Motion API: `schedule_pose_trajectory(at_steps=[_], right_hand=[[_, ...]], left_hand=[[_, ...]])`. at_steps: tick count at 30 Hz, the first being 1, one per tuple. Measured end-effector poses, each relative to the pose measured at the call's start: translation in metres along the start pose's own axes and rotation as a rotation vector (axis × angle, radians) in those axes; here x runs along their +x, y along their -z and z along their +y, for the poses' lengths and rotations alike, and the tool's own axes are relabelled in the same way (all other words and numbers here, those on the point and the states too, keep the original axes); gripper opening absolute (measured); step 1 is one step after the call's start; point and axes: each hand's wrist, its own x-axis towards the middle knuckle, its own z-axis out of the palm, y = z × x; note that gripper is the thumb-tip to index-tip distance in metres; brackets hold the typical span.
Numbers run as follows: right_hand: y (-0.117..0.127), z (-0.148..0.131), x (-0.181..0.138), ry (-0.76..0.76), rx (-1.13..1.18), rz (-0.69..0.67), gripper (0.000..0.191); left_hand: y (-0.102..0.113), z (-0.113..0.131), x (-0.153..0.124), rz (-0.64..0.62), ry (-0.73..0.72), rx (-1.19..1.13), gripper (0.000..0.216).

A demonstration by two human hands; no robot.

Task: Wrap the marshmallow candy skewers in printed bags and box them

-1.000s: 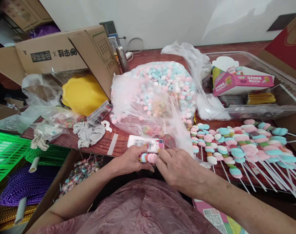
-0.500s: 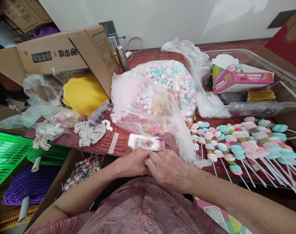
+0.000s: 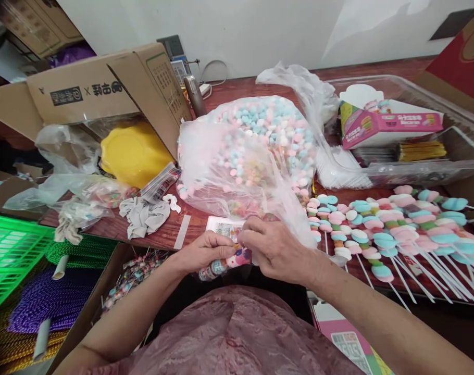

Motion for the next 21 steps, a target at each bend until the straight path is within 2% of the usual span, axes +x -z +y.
schedule_pose_trajectory(at_steps=[5, 7, 10, 11, 12, 13, 14, 17, 19, 21], right_hand=[[-0.02, -0.011, -0.001, -0.178, 0.307, 0.089, 0.02], [-0.027, -0.012, -0.003, -0.312, 0.415, 0.243, 0.021], [-0.039, -0.013, -0.005, -0.571, 0.634, 0.503, 0.038], [-0.043, -0.015, -0.006, -0.625, 0.701, 0.523, 0.037], [-0.048, -0.018, -0.005, -0.653, 0.748, 0.518, 0.029], [-0.052, -0.022, -0.005, -0.665, 0.778, 0.473, 0.012], [-0.056, -0.025, -0.004, -0.655, 0.783, 0.452, 0.008], [-0.06, -0.03, 0.002, -0.569, 0.562, 0.555, 0.028], [-0.059, -0.027, 0.004, -0.432, 0.299, 0.601, 0.03], [-0.057, -0.024, 0.006, -0.321, 0.069, 0.59, 0.031]], left_hand=[[-0.023, -0.02, 0.007, 0.197, -0.043, -0.238, 0.041], [-0.025, -0.023, 0.01, 0.313, -0.105, -0.252, 0.037], [-0.022, -0.022, 0.014, 0.488, -0.208, -0.237, 0.037], [-0.022, -0.021, 0.015, 0.518, -0.23, -0.206, 0.038], [-0.022, -0.021, 0.016, 0.537, -0.247, -0.159, 0.038], [-0.024, -0.021, 0.016, 0.55, -0.264, -0.103, 0.038], [-0.026, -0.022, 0.016, 0.567, -0.287, -0.054, 0.037], [-0.035, -0.03, 0.017, 0.589, -0.316, -0.119, 0.033], [-0.039, -0.036, 0.017, 0.517, -0.245, -0.277, 0.036], [-0.042, -0.038, 0.018, 0.443, -0.172, -0.401, 0.042]])
